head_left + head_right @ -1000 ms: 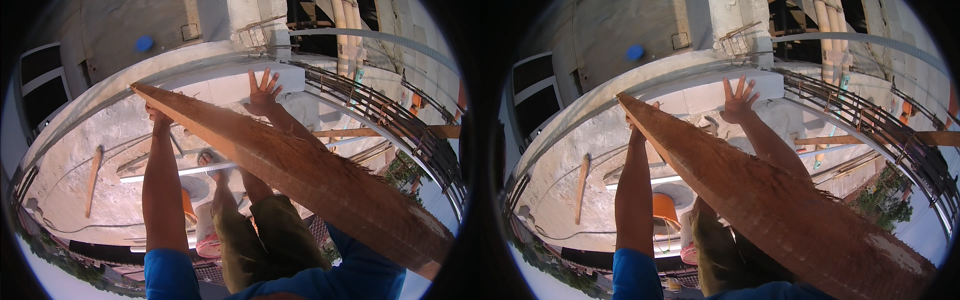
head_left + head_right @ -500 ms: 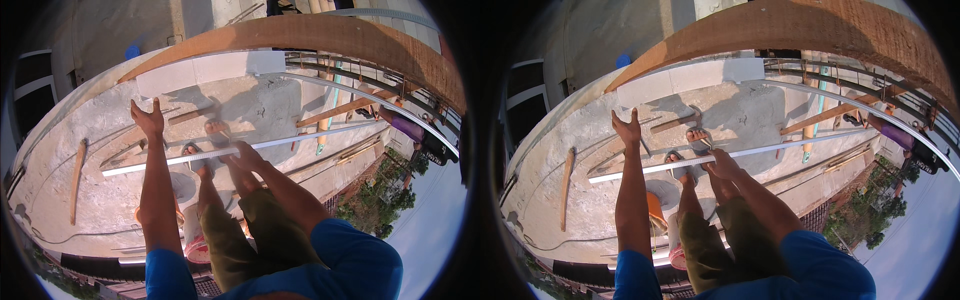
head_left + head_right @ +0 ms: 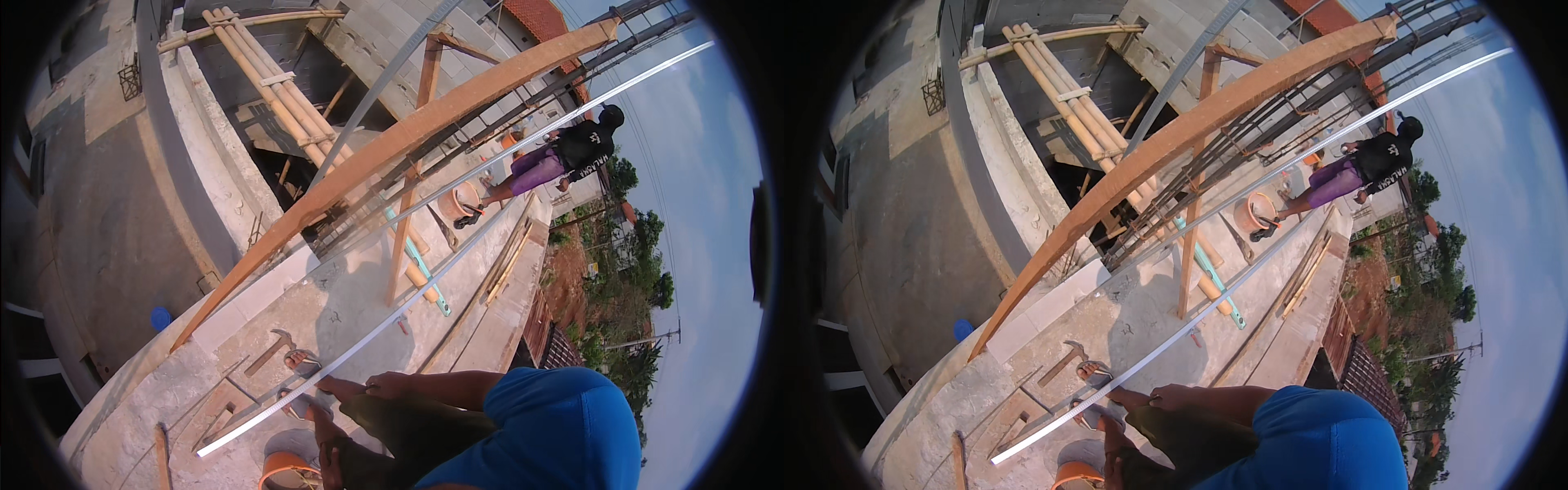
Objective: The person positions a white foam block and a wooden plank against a vertical rebar column on a construction site. They then lift a long metal bar and secure it to the rebar using wire ties, twisting the wire with their hands to fasten the bar in place.
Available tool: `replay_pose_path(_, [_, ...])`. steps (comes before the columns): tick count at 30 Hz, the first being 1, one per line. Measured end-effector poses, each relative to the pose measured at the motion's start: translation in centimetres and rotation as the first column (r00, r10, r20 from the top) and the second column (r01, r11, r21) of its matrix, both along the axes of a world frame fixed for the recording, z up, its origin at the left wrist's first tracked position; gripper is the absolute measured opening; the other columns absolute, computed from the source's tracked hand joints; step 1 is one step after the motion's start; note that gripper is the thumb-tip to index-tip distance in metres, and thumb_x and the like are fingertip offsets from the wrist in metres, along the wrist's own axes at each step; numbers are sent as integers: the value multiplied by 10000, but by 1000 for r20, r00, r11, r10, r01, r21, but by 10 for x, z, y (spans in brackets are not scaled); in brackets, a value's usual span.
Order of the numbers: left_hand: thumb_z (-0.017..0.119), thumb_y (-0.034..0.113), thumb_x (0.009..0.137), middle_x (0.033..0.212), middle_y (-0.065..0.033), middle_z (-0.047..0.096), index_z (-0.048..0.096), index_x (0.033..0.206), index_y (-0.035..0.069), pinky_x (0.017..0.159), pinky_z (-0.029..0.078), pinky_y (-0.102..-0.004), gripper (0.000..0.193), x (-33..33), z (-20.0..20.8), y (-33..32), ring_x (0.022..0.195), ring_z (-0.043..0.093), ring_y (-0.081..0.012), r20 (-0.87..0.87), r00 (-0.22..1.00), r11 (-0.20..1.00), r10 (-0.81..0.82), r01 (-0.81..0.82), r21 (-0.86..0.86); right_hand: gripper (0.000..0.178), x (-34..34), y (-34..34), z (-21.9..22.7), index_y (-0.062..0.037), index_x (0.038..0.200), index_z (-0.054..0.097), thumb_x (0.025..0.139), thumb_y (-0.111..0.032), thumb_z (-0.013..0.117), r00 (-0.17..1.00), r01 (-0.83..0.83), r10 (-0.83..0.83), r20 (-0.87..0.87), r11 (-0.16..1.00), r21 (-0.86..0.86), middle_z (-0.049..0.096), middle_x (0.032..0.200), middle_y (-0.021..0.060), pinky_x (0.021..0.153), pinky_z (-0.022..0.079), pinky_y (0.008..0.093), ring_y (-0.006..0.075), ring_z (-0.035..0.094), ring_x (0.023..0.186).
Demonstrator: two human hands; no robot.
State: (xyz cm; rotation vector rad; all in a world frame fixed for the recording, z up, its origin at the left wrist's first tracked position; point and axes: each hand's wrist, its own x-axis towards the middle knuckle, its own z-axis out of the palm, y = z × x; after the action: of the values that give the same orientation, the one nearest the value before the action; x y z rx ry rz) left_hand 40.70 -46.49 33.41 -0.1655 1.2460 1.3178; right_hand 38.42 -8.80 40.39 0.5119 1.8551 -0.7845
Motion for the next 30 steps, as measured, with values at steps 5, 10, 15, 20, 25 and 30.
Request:
replay_pose_path(5, [616,455,1024,1408,-191,620,509,1479,8,1067,481,-442,647,-39,34,13,1243,616,-336,55,987,988,149,-147,-37,602,-9,-28,15,-16,1442,545,1014,-436,592,988,9,-17,-155,999,-53,619,1377,261,1097,460,483,416,593,1291])
replay_pose_path(10, [602,463,1033,1416,-174,618,504,1487,15,1069,481,-436,645,-63,53,2,1245,615,-323,79,973,976,217,-213,-54,618,17,-53,51,-19,1456,536,987,-405,645,953,-117,93,-290,991,-66,617,1377,270,1097,459,487,421,597,1286])
replay_pose_path(15, [587,471,1043,1424,-158,615,500,1494,23,1071,481,-429,642,-30,71,-8,1247,614,-310,138,942,952,307,-304,-45,628,29,-42,73,-48,1468,528,997,-454,610,977,-14,14,-214,1000,2,628,1370,261,1096,460,482,417,602,1281])
replay_pose_path(20, [573,479,1053,1432,-141,613,495,1501,30,1074,481,-422,639,33,98,-33,1249,613,-296,236,891,918,389,-396,-18,638,49,-7,93,-78,1473,531,999,-500,587,988,63,-44,-150,991,119,621,1395,246,1130,440,483,411,576,1322])
replay_pose_path(25, [558,488,1062,1439,-125,611,490,1509,38,1076,481,-416,637,48,140,-63,1251,612,-283,287,859,902,423,-431,-39,563,71,1,119,-100,1409,600,989,-475,604,980,176,-156,-121,967,182,683,1301,228,1062,492,476,401,641,1233])
replay_pose_path(30, [534,507,1076,1452,-101,603,477,1528,56,1079,481,-402,642,62,155,-81,1255,609,-265,446,724,847,526,-491,-203,556,66,-7,127,-52,1359,638,979,-454,587,943,324,-303,-136,932,166,662,1344,233,1095,476,461,404,618,1273])
